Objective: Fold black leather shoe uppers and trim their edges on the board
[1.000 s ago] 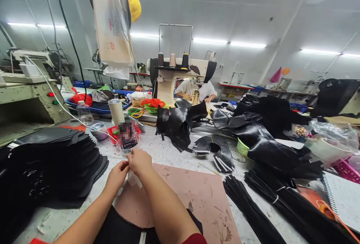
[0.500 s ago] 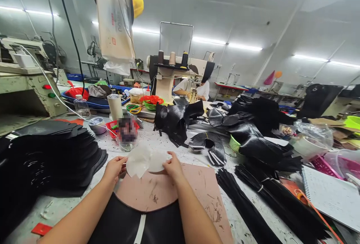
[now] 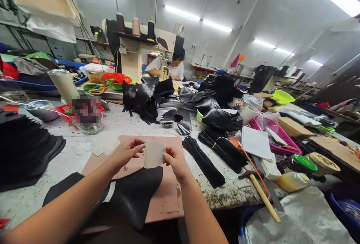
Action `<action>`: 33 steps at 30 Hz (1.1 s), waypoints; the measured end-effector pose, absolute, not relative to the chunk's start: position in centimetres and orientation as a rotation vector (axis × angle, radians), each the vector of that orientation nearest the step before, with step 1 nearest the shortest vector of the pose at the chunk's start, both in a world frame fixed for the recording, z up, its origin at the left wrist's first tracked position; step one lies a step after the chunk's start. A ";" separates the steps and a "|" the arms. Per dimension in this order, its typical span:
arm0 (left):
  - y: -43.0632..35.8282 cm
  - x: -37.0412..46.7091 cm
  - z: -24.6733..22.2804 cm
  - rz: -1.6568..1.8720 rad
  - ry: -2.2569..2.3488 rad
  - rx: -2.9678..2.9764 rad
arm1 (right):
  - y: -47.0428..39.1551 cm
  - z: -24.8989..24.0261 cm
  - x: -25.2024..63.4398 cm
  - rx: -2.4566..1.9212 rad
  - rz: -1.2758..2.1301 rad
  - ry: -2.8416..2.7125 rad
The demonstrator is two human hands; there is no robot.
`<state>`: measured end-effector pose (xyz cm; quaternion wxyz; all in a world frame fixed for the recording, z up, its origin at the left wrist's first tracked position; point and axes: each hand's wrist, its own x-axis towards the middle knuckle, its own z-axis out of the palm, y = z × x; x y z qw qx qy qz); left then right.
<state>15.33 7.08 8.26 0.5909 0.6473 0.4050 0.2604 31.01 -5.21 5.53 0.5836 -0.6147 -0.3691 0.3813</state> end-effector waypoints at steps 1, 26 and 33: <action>6.2 15.8 8.3 0.574 0.934 1.462 | -5.7 5.4 30.7 -1.481 0.764 -0.901; 2.1 13.4 6.5 0.388 0.885 1.423 | -9.1 2.4 26.5 -1.174 1.158 -0.329; 2.7 12.6 5.5 0.082 0.970 1.627 | -9.6 1.2 26.1 -1.521 0.913 -0.554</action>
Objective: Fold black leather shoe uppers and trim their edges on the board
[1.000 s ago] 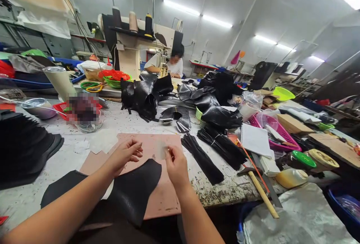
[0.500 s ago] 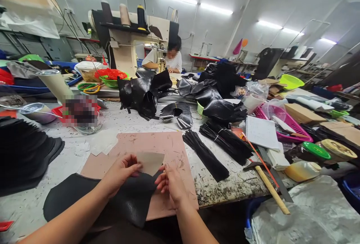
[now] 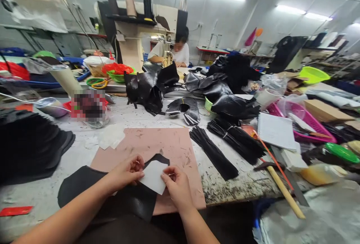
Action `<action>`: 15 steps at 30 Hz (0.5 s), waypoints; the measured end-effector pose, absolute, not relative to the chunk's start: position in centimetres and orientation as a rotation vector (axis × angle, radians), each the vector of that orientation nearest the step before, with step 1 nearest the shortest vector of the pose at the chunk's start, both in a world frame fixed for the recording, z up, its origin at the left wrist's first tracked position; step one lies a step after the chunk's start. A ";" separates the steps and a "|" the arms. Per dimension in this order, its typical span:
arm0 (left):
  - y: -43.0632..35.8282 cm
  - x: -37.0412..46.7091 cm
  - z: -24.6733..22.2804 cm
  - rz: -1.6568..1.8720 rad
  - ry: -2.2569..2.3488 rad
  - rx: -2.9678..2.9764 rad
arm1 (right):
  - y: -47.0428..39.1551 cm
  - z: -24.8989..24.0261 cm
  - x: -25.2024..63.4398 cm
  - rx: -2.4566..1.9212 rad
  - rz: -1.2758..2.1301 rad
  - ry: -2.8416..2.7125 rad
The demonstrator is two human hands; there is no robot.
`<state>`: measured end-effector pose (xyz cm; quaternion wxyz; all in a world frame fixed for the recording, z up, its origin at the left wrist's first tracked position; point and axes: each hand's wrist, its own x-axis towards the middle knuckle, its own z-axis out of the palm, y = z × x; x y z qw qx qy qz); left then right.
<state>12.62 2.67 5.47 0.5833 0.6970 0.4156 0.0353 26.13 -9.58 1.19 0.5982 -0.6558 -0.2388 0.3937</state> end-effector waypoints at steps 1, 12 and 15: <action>2.9 12.7 5.2 0.046 0.972 1.701 | -9.7 1.0 26.1 -1.551 0.925 -0.574; 5.3 14.4 4.1 0.066 1.099 2.124 | -8.5 2.0 27.2 -1.821 0.666 -0.986; 5.1 14.4 3.8 0.066 1.118 2.158 | -8.3 1.8 27.3 -1.833 0.642 -0.999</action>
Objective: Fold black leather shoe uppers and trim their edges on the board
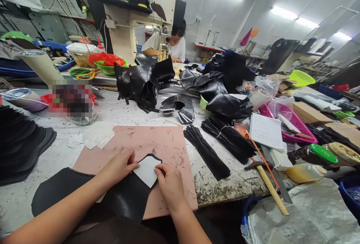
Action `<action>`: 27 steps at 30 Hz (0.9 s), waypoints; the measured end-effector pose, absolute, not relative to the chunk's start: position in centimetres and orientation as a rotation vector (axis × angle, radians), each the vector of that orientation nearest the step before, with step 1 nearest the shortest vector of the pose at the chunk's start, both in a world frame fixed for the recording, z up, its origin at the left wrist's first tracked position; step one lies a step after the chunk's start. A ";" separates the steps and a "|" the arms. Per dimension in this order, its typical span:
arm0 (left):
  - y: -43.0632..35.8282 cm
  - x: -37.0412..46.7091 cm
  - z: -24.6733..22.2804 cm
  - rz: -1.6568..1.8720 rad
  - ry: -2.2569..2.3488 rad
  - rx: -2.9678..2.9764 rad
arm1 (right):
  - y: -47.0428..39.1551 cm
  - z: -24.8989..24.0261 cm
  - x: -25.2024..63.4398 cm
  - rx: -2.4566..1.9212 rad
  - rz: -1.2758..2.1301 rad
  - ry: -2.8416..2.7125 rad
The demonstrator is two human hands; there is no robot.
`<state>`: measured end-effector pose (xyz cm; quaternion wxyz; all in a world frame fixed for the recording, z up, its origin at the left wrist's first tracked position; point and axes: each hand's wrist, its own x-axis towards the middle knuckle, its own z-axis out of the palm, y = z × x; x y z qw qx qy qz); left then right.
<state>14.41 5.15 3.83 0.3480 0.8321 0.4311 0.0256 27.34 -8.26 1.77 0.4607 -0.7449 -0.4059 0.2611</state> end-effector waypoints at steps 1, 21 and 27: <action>5.1 14.4 3.7 0.065 1.121 2.164 | -8.2 1.7 27.4 -1.832 0.637 -0.998; 5.4 14.5 3.0 0.030 1.121 2.198 | -9.2 0.8 29.7 -1.920 0.559 -0.707; 5.3 14.5 3.0 0.033 1.110 2.224 | -9.2 0.9 29.1 -1.916 0.425 -1.062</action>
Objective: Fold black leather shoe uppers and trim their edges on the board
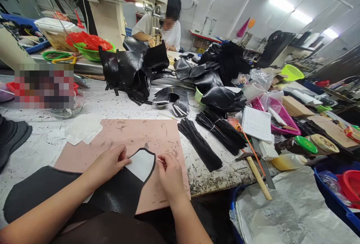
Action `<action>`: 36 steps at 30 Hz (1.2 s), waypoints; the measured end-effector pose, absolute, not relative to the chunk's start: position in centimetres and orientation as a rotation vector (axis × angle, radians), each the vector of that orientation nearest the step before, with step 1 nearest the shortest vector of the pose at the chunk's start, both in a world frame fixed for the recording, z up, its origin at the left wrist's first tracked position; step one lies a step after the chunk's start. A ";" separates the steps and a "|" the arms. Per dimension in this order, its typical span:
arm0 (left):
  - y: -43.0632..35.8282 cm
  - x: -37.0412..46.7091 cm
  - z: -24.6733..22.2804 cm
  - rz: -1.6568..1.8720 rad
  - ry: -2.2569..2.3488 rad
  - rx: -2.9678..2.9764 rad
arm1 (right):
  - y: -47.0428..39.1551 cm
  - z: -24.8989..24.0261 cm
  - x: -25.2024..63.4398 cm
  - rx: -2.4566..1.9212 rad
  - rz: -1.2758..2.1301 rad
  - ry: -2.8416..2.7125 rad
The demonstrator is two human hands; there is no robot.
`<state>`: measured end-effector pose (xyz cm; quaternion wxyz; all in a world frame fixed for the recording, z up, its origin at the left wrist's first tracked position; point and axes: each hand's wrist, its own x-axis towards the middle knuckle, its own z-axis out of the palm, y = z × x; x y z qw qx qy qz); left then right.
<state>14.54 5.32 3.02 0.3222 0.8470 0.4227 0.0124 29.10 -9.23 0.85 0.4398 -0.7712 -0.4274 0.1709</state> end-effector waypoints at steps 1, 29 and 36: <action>5.2 14.6 3.2 0.026 1.111 2.233 | -8.9 0.9 28.6 -1.881 0.393 -1.172; 3.9 0.8 2.7 0.300 0.529 2.844 | -5.6 4.9 27.1 -2.138 0.547 -1.812; 0.8 3.8 1.0 0.246 0.413 2.819 | 5.6 5.8 20.2 -1.915 0.400 -2.119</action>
